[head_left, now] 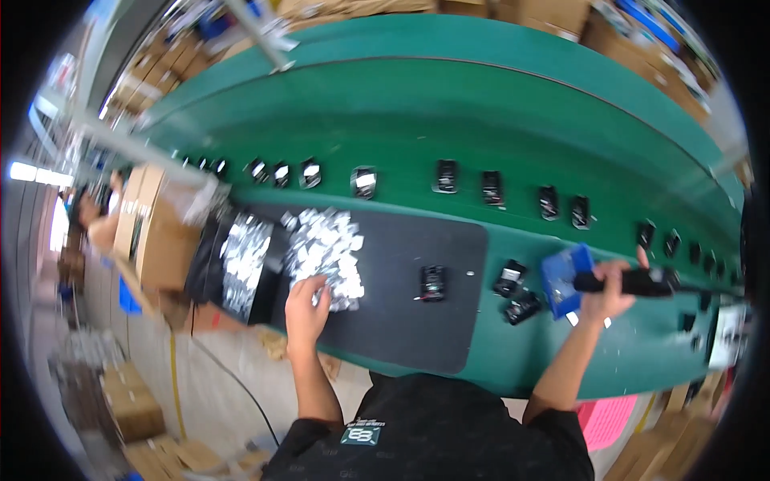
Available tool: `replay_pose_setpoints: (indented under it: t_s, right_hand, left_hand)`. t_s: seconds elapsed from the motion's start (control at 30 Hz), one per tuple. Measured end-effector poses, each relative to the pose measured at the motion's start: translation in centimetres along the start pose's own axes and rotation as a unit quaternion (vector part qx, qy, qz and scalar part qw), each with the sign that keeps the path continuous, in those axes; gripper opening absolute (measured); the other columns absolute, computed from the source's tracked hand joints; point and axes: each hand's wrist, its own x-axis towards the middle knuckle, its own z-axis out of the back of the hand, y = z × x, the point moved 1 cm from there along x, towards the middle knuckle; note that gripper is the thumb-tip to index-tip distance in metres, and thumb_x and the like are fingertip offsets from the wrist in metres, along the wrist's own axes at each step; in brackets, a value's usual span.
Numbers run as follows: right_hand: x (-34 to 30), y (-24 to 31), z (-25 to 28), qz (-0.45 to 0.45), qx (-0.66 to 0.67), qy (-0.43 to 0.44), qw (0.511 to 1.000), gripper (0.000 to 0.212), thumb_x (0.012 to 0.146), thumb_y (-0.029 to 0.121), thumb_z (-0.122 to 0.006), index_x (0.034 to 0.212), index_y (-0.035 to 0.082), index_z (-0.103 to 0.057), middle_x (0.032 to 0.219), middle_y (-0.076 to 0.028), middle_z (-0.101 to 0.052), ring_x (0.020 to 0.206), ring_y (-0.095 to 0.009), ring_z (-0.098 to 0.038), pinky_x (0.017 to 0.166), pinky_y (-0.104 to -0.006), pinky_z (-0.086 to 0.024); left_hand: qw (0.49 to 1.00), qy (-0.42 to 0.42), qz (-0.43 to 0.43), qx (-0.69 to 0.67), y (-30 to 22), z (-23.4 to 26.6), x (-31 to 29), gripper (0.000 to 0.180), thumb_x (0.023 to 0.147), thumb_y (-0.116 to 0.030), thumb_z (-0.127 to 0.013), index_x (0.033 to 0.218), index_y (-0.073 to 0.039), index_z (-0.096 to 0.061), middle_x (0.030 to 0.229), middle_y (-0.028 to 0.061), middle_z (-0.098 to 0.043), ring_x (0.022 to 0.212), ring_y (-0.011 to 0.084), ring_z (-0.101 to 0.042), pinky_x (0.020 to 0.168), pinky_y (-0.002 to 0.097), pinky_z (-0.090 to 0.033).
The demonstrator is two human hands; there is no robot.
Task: The person assembles electronic components by securing a circuit board into an electronic housing with screws using an electric screwdriver.
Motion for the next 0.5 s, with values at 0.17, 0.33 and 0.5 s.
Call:
replay_pose_setpoints:
  t_s: [0.17,0.33,0.5]
  right_hand:
    - [-0.3,0.9,-0.8,-0.032,0.002,0.024,0.999,0.057,0.081,0.001,-0.055,0.134,0.002,-0.032,0.071,-0.003,-0.047,0.060,-0.013,-0.044,0.059,-0.0274,-0.039]
    - [-0.9,1.5,-1.1,-0.016,-0.001,0.021,1.000,0.056,0.082,0.002,-0.055,0.133,0.002,-0.032,0.071,-0.003,-0.047,0.060,-0.013,-0.044,0.059,-0.0277,-0.038]
    - [-1.2,3.1,-1.2,-0.012,0.011,0.006,1.000,0.058,0.080,0.004,-0.057,0.132,-0.001,-0.032,0.067,-0.003,-0.047,0.056,-0.012,-0.044,0.056,-0.0282,-0.041]
  left_hand:
    - [0.999,0.007,0.011,0.042,0.9,-0.1,-1.6,0.026,0.071,-0.012,-0.072,0.095,-0.006,-0.064,0.091,0.0114,-0.060,0.089,0.0303,-0.058,0.077,0.0376,-0.047]
    - [0.998,0.028,0.025,0.041,0.1,-1.3,-1.2,0.031,0.069,-0.011,-0.072,0.100,-0.007,-0.064,0.089,0.0107,-0.057,0.086,0.0291,-0.056,0.077,0.0377,-0.046]
    - [0.992,0.091,0.001,0.092,-1.0,-1.8,-0.7,0.029,0.073,-0.007,-0.068,0.101,-0.003,-0.062,0.086,0.0150,-0.055,0.083,0.0325,-0.055,0.075,0.0403,-0.046]
